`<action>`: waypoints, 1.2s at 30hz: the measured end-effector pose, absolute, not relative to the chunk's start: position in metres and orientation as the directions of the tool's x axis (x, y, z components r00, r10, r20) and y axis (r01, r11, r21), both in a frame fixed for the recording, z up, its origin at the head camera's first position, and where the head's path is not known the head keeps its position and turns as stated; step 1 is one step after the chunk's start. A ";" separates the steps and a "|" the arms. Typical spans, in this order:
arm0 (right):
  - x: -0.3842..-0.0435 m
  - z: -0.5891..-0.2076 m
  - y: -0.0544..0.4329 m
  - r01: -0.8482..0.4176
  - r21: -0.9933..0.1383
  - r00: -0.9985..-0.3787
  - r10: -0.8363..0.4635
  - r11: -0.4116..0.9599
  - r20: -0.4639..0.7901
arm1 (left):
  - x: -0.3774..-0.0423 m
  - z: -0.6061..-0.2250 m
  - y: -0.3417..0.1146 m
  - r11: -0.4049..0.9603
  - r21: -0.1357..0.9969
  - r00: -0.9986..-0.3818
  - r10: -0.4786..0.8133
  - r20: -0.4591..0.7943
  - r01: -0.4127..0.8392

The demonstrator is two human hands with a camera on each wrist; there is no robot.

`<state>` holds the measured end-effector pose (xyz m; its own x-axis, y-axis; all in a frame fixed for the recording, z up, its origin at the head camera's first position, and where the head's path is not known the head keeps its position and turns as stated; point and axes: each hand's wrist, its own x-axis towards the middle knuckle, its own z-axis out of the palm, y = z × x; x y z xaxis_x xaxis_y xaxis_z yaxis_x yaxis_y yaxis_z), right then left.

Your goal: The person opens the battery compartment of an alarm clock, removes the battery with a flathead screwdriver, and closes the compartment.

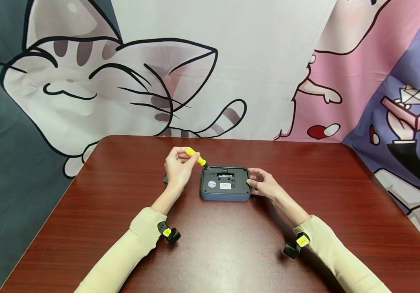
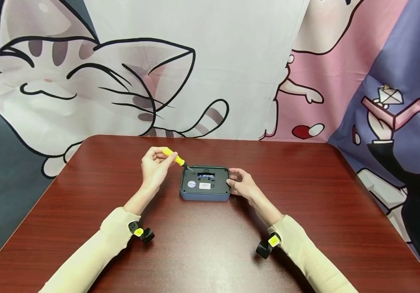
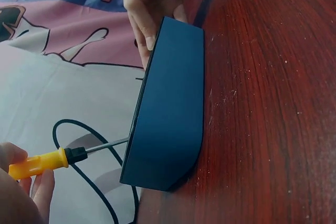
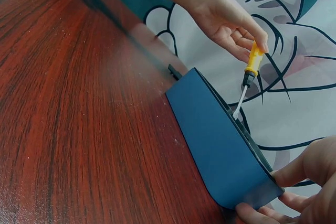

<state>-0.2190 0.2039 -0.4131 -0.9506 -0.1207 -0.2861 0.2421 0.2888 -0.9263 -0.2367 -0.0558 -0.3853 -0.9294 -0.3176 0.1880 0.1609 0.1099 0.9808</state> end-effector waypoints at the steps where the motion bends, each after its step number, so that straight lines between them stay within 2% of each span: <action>1: -0.219 -0.413 0.204 0.243 -0.927 -0.951 -0.120 0.287 -0.286 | -0.237 -0.385 -0.055 0.120 0.978 -0.928 -0.316 0.198 0.168; 24: -0.221 -0.413 0.203 0.243 -0.931 -0.951 -0.123 0.272 -0.284 | -0.231 -0.379 -0.035 0.323 0.887 -0.876 -0.244 0.415 0.330; 36: -0.220 -0.413 0.203 0.244 -0.933 -0.951 -0.123 0.264 -0.283 | -0.228 -0.371 -0.022 0.451 0.829 -0.867 -0.199 0.456 0.332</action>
